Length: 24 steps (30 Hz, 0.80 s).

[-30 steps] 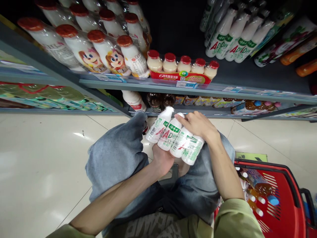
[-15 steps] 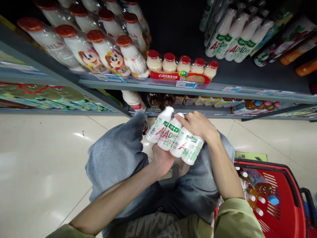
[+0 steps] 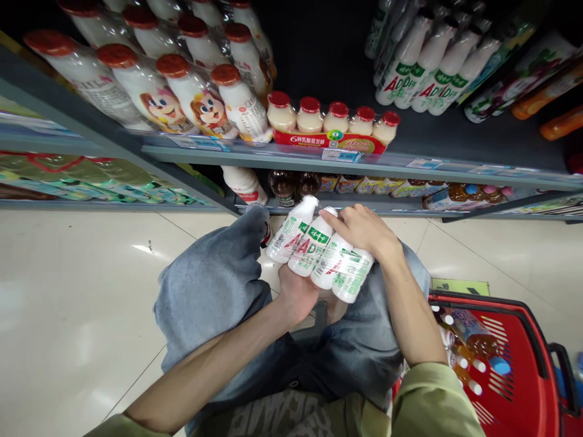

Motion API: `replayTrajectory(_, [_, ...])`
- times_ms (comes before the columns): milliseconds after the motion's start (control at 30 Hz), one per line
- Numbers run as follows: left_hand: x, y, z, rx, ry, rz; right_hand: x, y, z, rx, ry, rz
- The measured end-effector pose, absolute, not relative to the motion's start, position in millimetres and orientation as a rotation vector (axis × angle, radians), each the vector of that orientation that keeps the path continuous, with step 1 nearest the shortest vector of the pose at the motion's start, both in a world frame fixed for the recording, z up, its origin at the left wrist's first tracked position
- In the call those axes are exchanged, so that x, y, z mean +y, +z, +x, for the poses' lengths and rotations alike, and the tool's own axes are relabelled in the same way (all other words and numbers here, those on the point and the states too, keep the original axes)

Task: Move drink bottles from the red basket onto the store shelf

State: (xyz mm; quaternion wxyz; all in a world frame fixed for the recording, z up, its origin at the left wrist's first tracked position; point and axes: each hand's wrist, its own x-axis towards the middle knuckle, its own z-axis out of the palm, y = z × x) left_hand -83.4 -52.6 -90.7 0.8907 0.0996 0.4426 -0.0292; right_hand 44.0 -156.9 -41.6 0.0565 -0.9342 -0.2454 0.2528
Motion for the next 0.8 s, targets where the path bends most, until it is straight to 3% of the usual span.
replayTrajectory(800, [-52.5,-89.4,-83.9,0.902,-0.061,0.191,-156.5,-41.2,43.9,-0.725,0.776,-2.808])
